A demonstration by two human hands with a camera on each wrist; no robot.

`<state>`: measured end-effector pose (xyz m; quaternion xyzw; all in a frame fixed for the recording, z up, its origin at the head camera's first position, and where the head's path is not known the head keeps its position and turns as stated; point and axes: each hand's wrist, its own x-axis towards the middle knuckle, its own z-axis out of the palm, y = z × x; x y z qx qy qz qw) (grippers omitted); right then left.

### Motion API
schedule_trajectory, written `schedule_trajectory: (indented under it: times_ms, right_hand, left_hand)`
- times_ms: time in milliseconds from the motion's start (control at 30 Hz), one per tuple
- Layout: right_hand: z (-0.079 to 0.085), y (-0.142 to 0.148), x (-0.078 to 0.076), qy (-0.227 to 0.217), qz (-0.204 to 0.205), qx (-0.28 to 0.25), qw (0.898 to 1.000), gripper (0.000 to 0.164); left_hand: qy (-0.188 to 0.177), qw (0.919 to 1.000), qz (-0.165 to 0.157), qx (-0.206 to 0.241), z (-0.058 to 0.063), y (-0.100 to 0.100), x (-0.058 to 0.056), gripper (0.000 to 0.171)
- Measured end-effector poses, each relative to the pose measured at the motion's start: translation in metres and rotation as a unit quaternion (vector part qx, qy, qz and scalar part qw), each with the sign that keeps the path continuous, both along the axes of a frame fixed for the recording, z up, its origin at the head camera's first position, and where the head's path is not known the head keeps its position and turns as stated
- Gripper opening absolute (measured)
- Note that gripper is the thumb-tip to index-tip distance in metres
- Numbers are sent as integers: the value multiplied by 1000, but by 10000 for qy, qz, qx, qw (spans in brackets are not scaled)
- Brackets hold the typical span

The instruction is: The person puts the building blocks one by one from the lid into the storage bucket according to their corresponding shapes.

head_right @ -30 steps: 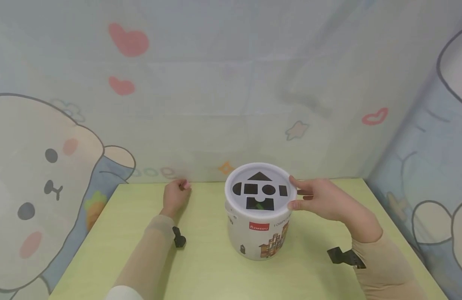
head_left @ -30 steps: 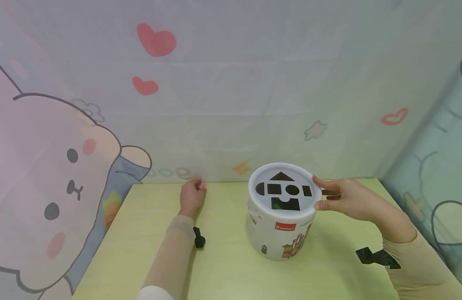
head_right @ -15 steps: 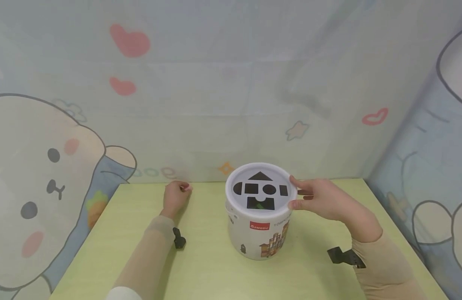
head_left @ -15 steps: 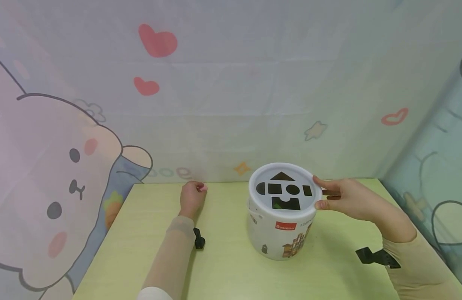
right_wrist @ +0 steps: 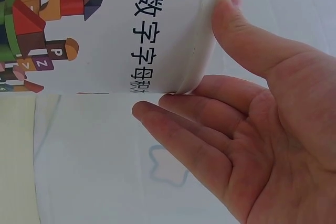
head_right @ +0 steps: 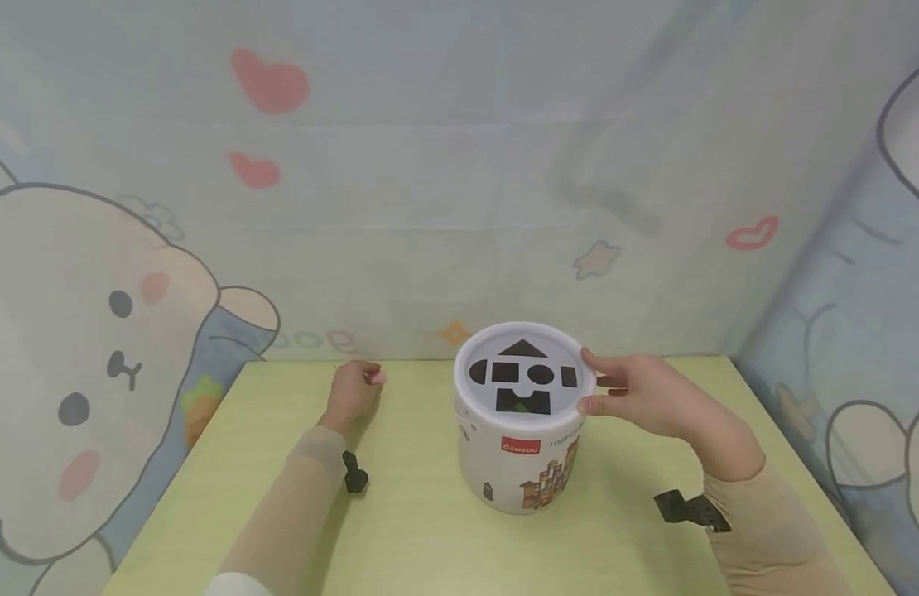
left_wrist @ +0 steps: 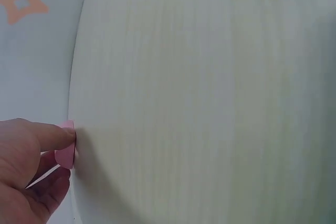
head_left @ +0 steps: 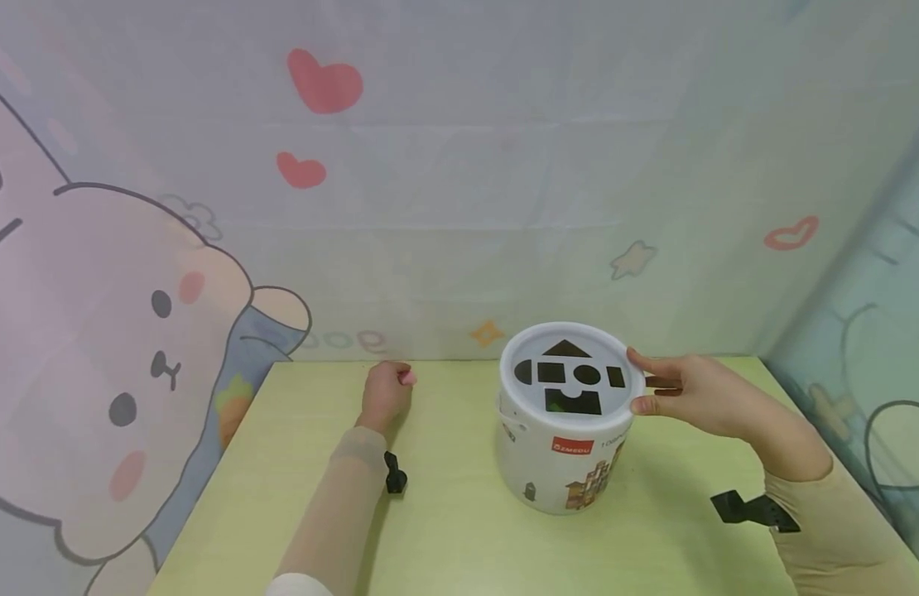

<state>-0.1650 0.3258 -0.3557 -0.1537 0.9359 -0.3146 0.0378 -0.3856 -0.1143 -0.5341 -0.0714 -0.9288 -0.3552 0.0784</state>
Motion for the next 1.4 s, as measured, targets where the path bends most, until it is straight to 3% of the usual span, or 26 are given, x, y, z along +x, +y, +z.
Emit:
schedule_trajectory:
  times_ms: [400,600,733,1000,1167,1400]
  right_hand:
    - [0,3,-3,-58,42,-81,9999,85]
    - [0,3,-4,-46,46,-75,10000,85]
    - [0,2,-5,-2,54,-42,10000,84]
    - [-1,3,-5,42,45,66,10000,87]
    - [-1,1,-4,53,45,65,10000,86]
    - [-1,0,-1,100,80,62,9999,84]
  left_hand:
    - [-196,9987,-297,-359,5,-4,6,36]
    - [-21,9991,-325,-281,5,-6,8,29]
    - [105,9988,-430,-216,4,-7,10,38]
    - [165,9987,-464,161,6,-11,11,38]
    - [333,9967,-584,444,12,-9,19,36]
    - [685,9899,-848,909,31,-4,35,48]
